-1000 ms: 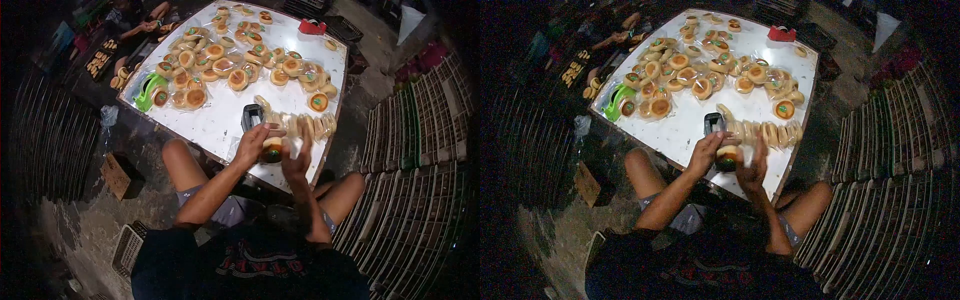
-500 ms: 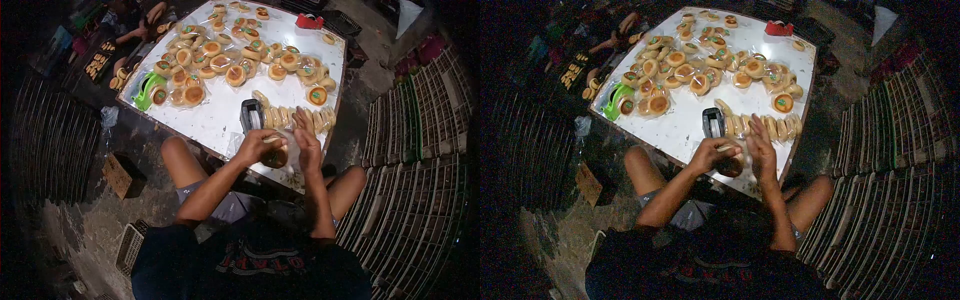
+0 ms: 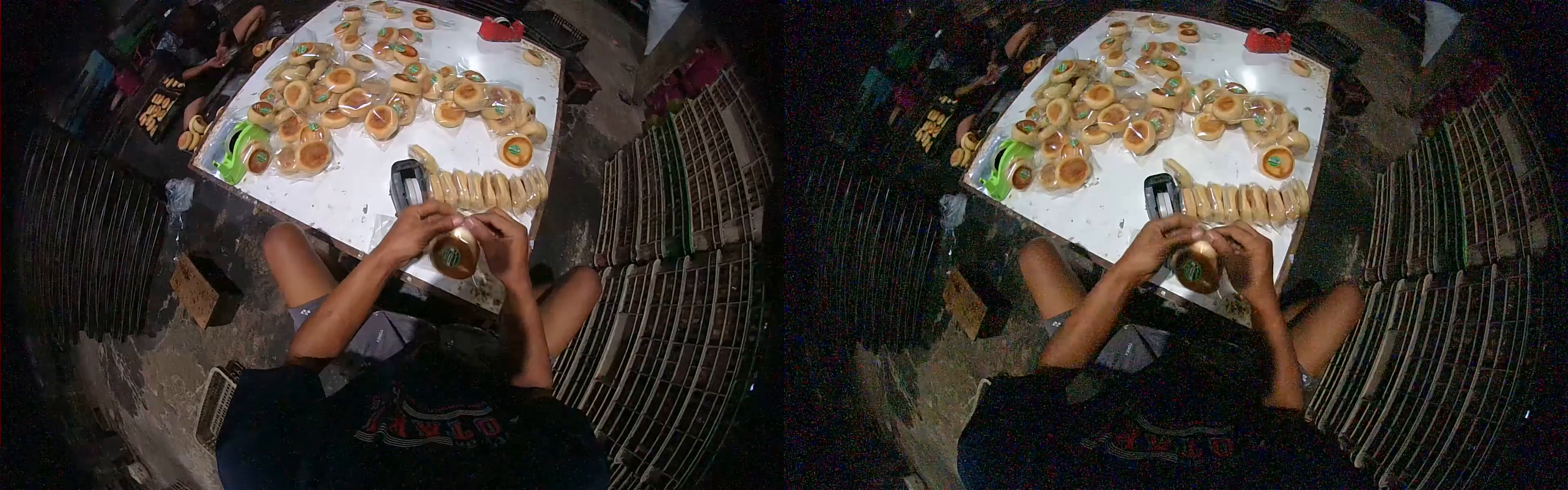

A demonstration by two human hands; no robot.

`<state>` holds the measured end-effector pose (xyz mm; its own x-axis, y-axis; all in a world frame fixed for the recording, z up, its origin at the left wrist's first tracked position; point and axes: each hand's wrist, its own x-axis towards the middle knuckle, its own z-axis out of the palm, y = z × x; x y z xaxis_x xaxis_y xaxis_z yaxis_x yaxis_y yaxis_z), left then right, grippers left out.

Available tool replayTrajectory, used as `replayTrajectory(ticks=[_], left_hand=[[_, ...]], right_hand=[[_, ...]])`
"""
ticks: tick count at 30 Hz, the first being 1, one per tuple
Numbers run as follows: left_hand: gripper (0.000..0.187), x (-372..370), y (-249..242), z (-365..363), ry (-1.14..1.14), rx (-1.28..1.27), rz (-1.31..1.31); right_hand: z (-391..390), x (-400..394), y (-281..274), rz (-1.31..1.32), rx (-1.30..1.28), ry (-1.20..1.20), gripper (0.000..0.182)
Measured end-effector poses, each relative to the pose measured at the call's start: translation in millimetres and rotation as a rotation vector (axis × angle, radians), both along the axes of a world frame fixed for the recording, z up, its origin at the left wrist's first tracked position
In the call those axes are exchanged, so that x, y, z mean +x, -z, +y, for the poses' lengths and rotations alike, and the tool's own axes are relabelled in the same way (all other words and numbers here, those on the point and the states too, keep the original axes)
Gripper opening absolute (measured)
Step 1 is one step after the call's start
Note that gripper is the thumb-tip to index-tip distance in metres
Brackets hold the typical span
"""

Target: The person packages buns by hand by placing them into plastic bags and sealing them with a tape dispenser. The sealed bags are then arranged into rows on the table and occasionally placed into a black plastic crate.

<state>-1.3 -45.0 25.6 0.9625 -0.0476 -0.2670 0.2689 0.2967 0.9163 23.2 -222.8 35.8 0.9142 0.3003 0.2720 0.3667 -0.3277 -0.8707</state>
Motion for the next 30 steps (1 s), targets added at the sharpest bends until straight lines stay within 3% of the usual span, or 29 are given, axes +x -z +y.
replayTrajectory(ticks=[2, 3, 6, 7, 10, 11, 14, 15, 18, 19, 20, 22, 23, 26, 27, 30], left_hand=[[0.018, 2, 10, 14, 0.199, 0.067, 0.154], [0.022, 0, 11, 9, 0.103, -0.026, 0.156], [0.017, 1, 33, -1, -0.172, 0.214, -0.111], [0.016, -2, 30, -5, -0.298, 0.428, -0.331], [0.016, 2, 39, 6, -0.349, 0.509, -0.617], [0.027, 4, 46, 12, -0.313, 0.437, -0.580], [0.041, 6, 33, 12, -0.316, 0.375, -0.289], [0.042, 6, 21, 10, -0.257, 0.037, -0.050], [0.042, -6, -7, 22, -0.171, -0.505, 0.147], [0.036, -4, 13, 29, -0.155, -0.198, -0.157], [0.036, 0, 32, 35, -0.192, -0.261, -0.056], [0.035, 6, 9, 46, -0.259, -0.391, 0.147], [0.033, 8, 12, 48, -0.332, -0.377, 0.102], [0.034, 13, 22, 60, -0.388, -0.307, 0.005], [0.036, 11, 14, 63, -0.339, -0.360, 0.005], [0.040, 7, 1, 65, -0.301, -0.444, -0.017]], right_hand=[[7, -5, 5, 0.068, -0.095, 0.159, 0.023], [13, -8, 4, 0.086, -0.127, 0.198, 0.034], [27, -16, 35, 0.446, 0.270, 0.091, 0.038], [31, -20, 39, 0.555, 0.381, 0.021, 0.030], [54, -34, 36, 0.864, 0.824, -0.060, 0.027], [50, -31, 46, 0.939, 0.893, -0.217, 0.038], [56, -18, 50, 0.696, 0.679, -0.155, 0.040], [63, -15, 49, 0.763, 0.975, -0.030, 0.035], [78, 5, 49, 0.474, 0.585, 0.123, 0.027], [72, 13, 58, 0.601, 0.631, 0.102, 0.036], [71, 18, 70, 0.625, 0.531, 0.104, 0.036], [69, 28, 100, 0.664, 0.329, 0.115, 0.039], [68, 31, 121, 0.704, 0.189, 0.070, 0.042], [68, 23, 161, 0.655, 0.562, -0.221, 0.029], [68, 19, 141, 0.386, 0.269, -0.170, 0.026], [55, -4, 77, 0.379, 0.028, -0.223, 0.023]])
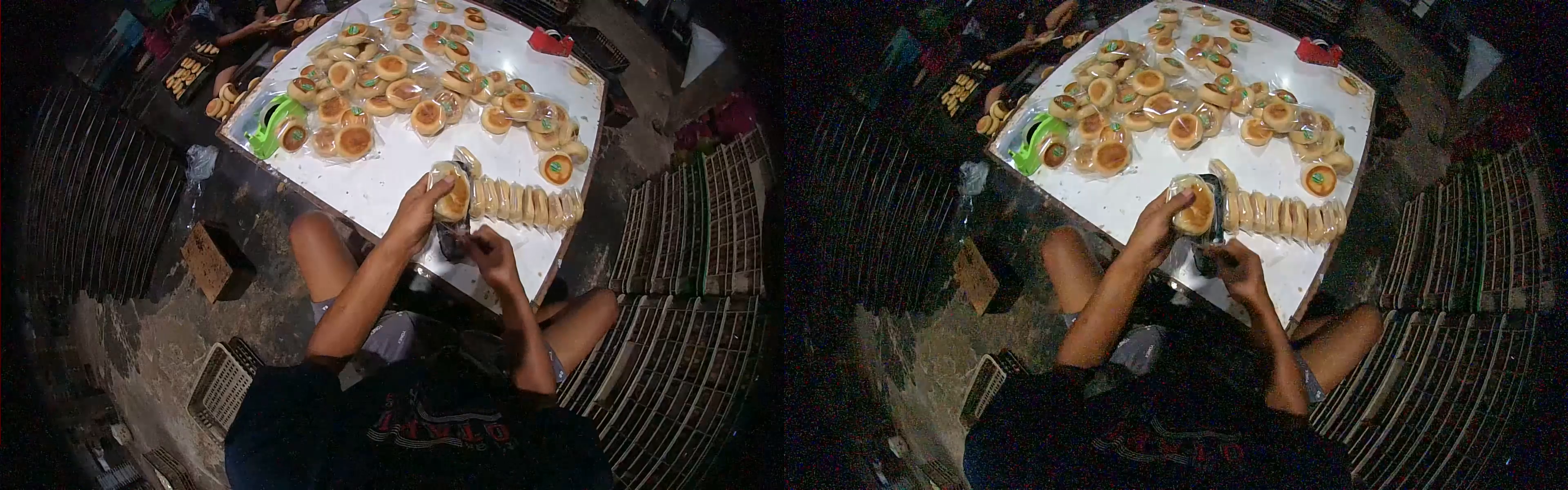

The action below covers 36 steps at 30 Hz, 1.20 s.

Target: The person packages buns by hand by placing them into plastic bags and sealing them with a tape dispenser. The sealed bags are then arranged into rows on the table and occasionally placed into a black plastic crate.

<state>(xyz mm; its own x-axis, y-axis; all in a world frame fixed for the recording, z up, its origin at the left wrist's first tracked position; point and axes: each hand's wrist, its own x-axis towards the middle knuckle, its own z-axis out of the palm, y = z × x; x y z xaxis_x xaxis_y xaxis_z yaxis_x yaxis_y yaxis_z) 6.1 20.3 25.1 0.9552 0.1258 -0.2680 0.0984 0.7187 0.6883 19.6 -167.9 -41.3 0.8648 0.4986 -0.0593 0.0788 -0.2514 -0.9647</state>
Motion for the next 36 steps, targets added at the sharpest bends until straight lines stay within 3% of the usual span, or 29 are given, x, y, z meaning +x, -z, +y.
replayTrajectory(ticks=[5, 8, 9, 12, 15, 18, 19, 20, 22, 23, 26, 27, 28, 30, 32, 34, 36], left_hand=[[0.046, -2, 18, -6, 0.182, 0.136, -0.040], [0.051, -6, 21, -11, 0.278, 0.230, -0.107], [0.052, -8, 22, -13, 0.334, 0.277, -0.136], [0.052, -8, 7, -28, 0.434, 0.373, -0.211], [0.049, -10, 14, -34, 0.483, 0.458, -0.206], [0.042, -8, 33, -30, 0.607, 0.450, -0.201], [0.039, -6, 35, -30, 0.662, 0.346, -0.099], [0.039, -5, 37, -29, 0.609, 0.198, -0.025], [0.040, -6, 32, -32, 0.531, -0.093, 0.136], [0.043, -4, 35, -36, 0.461, -0.107, 0.140], [0.042, 4, 18, -33, 0.246, -0.057, 0.089], [0.040, 9, 27, -27, 0.168, 0.061, 0.163], [0.039, 13, 32, -21, 0.124, 0.092, 0.159], [0.036, 23, 38, -14, 0.054, 0.146, 0.139], [0.038, 29, 40, -15, 0.084, 0.118, 0.130], [0.038, 31, 28, -27, 0.129, 0.165, 0.130], [0.038, 35, 29, -36, 0.165, 0.208, 0.131]], right_hand=[[-40, 12, 33, -0.208, -0.681, 0.010, 0.009], [-35, 18, -31, -0.079, -0.295, -0.024, 0.010], [-39, 23, -38, -0.193, -0.232, -0.075, 0.011], [-21, 22, -84, -0.098, 0.230, -0.117, 0.019], [-21, 39, -97, -0.034, -0.159, -0.093, 0.031], [-44, 52, -61, -0.069, -0.318, 0.020, 0.031], [-46, 50, -59, -0.281, -0.341, 0.005, 0.036], [-48, 40, -55, -0.093, -0.124, 0.052, 0.044], [-45, 34, -63, -0.461, 0.049, -0.159, 0.048], [-46, 32, -69, -0.451, 0.000, -0.189, 0.047], [-49, 59, -61, -0.514, -0.098, -0.006, 0.037], [-38, 70, -70, -0.346, -0.104, 0.211, 0.033], [-23, 83, -65, -0.231, 0.081, 0.375, 0.034], [-5, 105, -71, -0.443, 0.114, 0.570, 0.037], [5, 150, -16, -0.682, -0.094, 0.634, 0.037], [8, 171, 24, -0.555, -0.223, 0.400, 0.042], [7, 194, 64, -0.567, -0.464, -0.067, 0.039]])
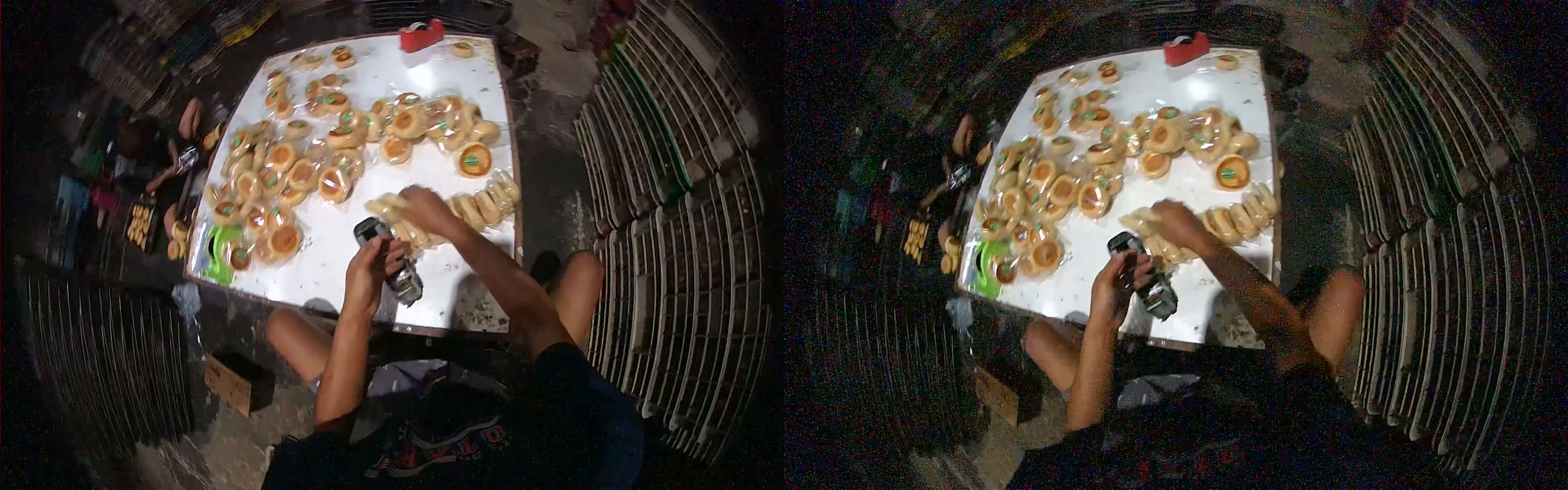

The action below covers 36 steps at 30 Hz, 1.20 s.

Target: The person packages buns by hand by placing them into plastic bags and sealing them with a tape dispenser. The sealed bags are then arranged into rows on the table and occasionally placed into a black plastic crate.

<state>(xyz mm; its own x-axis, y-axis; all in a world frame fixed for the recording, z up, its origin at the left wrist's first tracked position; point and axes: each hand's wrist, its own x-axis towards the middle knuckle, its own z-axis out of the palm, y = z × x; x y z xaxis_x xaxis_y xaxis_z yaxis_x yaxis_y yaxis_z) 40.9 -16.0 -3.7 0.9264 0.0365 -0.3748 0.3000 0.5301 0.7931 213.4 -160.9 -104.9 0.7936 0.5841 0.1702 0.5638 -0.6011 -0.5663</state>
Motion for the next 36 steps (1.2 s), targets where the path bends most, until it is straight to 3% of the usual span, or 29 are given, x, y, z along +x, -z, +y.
replayTrajectory(ticks=[3, 5, 7, 9, 12, 13, 16, 19, 20, 24, 26, 27, 31, 34, 36], left_hand=[[0.040, 5, 8, -3, 0.023, 0.043, -0.014], [0.040, 6, 11, -6, 0.021, 0.083, -0.025], [0.042, 8, 15, -8, 0.021, 0.089, -0.023], [0.043, 12, 19, -12, 0.026, 0.102, -0.041], [0.046, 16, 23, -16, 0.052, 0.111, -0.097], [0.053, 16, 21, -15, 0.063, 0.082, -0.113], [0.072, 12, -2, -18, -0.037, -0.110, -0.115], [0.075, 11, -23, -32, 0.001, -0.030, -0.177], [0.076, 10, -22, -24, 0.140, 0.025, -0.209], [0.073, 1, -36, -24, 0.124, 0.078, -0.081], [0.072, -3, -31, -20, 0.061, 0.101, -0.103], [0.070, -4, -33, -19, 0.048, 0.110, -0.102], [0.067, -10, -35, -21, -0.050, 0.162, -0.073], [0.064, -9, -37, -22, 0.013, 0.231, -0.104], [0.052, -3, -45, -27, 0.075, 0.323, -0.103]], right_hand=[[-25, -1, -43, 0.066, 0.101, -0.035, 0.045], [-54, 26, -54, 0.062, 0.341, 0.121, 0.046], [-101, 60, -80, 0.056, 0.381, 0.273, 0.033], [-160, 98, -88, 0.048, 0.595, 0.471, 0.020], [-251, 146, -61, -0.090, 0.591, 0.813, 0.020], [-284, 176, -17, -0.076, 0.600, 0.900, 0.022], [-348, 199, 87, -0.135, 0.028, 0.802, 0.025], [-364, 196, 158, 0.082, -0.397, 0.601, 0.034], [-363, 195, 184, 0.092, -0.488, 0.536, 0.037], [-343, 194, 308, -0.292, -0.684, 0.470, 0.054], [-328, 195, 331, -0.469, -0.738, 0.498, 0.062], [-328, 208, 350, -0.327, -0.680, 0.541, 0.060], [-322, 215, 264, -0.009, -0.667, 0.480, 0.050], [-326, 226, 159, 0.199, -0.560, 0.480, 0.049], [-332, 229, 94, 0.250, -0.456, 0.545, 0.052]])
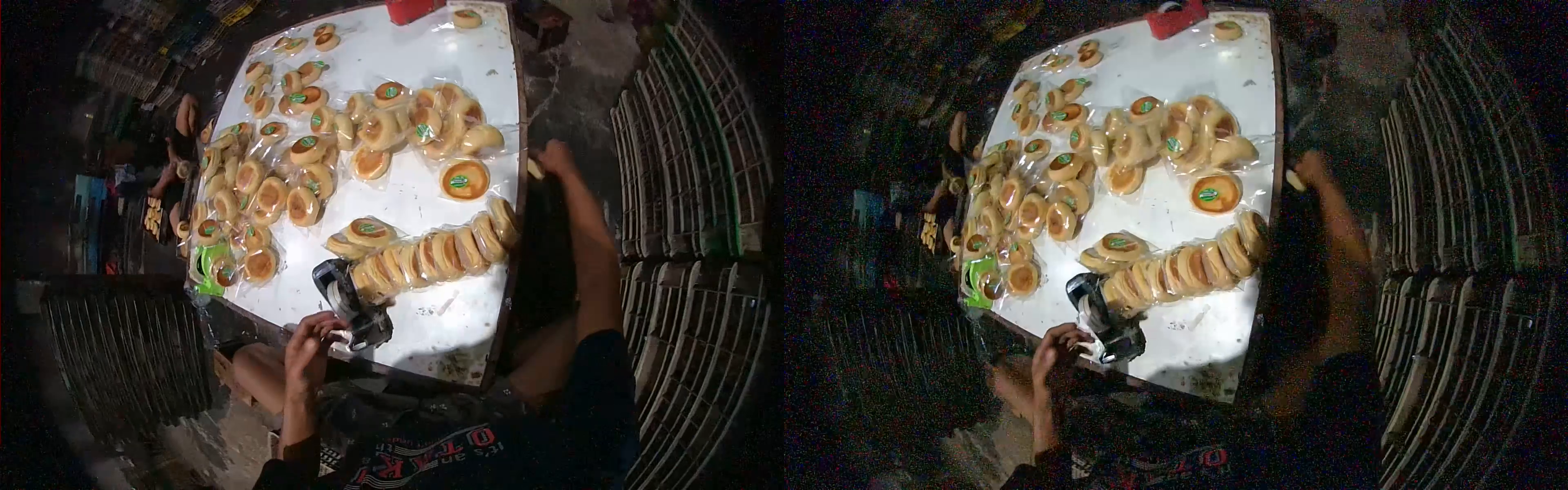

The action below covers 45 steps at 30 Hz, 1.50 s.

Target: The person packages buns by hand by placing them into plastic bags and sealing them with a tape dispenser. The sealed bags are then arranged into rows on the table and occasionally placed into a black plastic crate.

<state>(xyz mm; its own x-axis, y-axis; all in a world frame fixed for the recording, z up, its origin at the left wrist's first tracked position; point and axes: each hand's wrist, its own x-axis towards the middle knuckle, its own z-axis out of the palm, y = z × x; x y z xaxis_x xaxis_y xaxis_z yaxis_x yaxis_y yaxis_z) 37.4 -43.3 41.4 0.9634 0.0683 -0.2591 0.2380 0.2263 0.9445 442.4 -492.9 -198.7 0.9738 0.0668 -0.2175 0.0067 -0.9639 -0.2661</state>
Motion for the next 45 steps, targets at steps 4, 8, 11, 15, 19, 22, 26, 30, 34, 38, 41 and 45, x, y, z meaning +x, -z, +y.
replayTrajectory(ticks=[4, 8, 11, 15, 19, 22, 26, 30, 34, 38, 41, 45], left_hand=[[0.046, 7, -15, -19, 0.172, 0.315, 0.016], [0.053, 13, -9, -36, 0.319, 0.621, -0.288], [0.073, 13, 0, -56, 0.281, 0.806, -0.480], [0.085, -2, 2, -74, 0.056, 0.810, -0.577], [0.051, -13, 10, -43, 0.063, 0.379, -0.366], [0.044, -28, 21, -21, 0.183, 0.003, -0.172], [0.048, -42, 25, -8, 0.280, -0.025, -0.175], [0.042, -50, 23, 19, 0.415, -0.738, -0.064], [0.038, -51, 44, 48, 0.500, -0.415, -0.015], [0.042, -56, 20, 40, 0.515, 0.013, -0.090], [0.036, -55, 10, 42, 0.221, -0.251, -0.071], [0.033, -50, 20, 44, 0.028, -0.446, -0.023]], right_hand=[[-13, -12, -101, -0.152, 0.288, 0.114, 0.062], [44, -123, -244, -0.342, 0.272, 0.086, 0.057], [105, -222, -291, -0.377, 0.610, -0.046, 0.038], [174, -331, -313, -0.011, 0.966, -0.250, 0.024], [222, -381, -311, 0.014, 1.449, -0.355, 0.062], [249, -381, -301, -0.405, 1.529, -0.152, 0.066], [275, -399, -270, -0.446, 0.626, -0.254, 0.041], [274, -422, -270, 0.142, 1.419, -0.108, 0.024], [305, -419, -272, -0.308, 0.686, -0.287, 0.019], [320, -414, -263, 0.062, 1.870, 0.164, 0.016], [307, -414, -241, -0.213, 1.314, -0.185, 0.024], [311, -422, -221, -0.219, 1.279, 0.048, 0.021]])
